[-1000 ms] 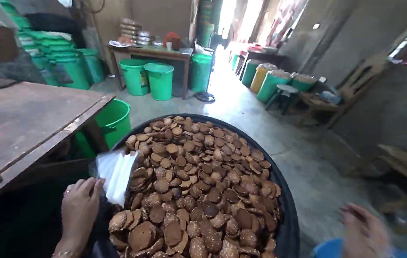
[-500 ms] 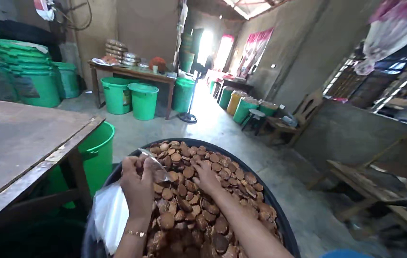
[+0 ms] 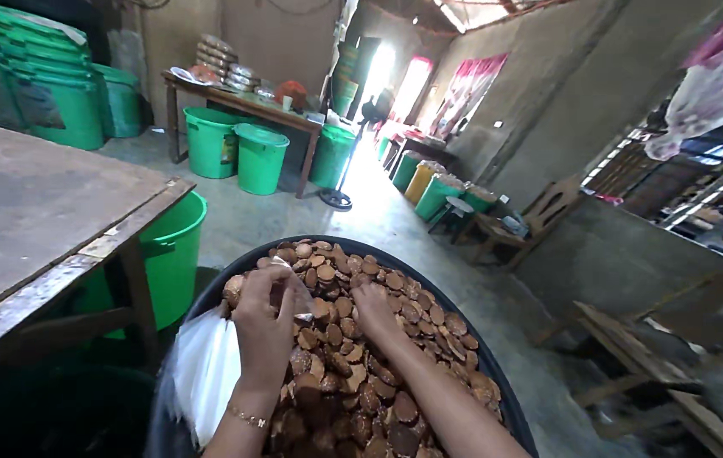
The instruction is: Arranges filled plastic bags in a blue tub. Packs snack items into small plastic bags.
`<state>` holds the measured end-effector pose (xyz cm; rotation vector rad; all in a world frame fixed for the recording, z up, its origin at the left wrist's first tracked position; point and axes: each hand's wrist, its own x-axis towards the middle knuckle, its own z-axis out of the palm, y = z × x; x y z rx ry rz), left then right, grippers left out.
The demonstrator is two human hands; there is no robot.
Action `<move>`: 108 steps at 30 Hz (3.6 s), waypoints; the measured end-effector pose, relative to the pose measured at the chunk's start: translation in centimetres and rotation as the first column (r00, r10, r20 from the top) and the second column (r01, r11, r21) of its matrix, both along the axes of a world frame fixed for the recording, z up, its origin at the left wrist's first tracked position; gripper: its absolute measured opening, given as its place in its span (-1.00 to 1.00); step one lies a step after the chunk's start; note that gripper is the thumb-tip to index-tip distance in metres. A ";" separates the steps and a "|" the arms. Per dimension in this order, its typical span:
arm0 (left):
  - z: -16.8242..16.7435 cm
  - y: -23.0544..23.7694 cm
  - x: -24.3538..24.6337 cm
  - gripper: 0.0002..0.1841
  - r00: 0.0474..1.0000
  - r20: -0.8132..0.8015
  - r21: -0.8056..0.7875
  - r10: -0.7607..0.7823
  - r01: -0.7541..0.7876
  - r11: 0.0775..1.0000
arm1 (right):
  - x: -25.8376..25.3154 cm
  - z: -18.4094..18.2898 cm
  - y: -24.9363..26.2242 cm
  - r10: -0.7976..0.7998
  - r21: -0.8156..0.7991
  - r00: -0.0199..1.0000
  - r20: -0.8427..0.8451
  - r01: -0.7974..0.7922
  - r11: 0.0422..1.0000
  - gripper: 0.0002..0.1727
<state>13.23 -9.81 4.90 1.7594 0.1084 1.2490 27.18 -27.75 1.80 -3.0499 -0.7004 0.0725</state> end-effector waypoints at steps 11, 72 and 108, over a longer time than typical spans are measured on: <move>-0.5 -1.5 0.3 -0.79 0.998 -0.038 0.201 -0.040 0.047 0.979 | 2.1 1.8 -1.2 0.347 -0.206 0.938 0.013 -0.337 0.919 -0.62; -0.2 -0.3 0.5 -0.52 0.378 0.689 -0.493 -0.618 0.870 -0.017 | -1.0 -0.9 0.6 0.226 -0.045 0.972 0.058 -0.224 0.974 -0.48; -1.0 -4.8 -0.8 -0.57 0.202 0.264 -0.685 -0.943 0.727 -0.036 | -13.5 6.4 -8.6 0.292 0.739 0.839 -0.458 0.543 -0.399 -0.59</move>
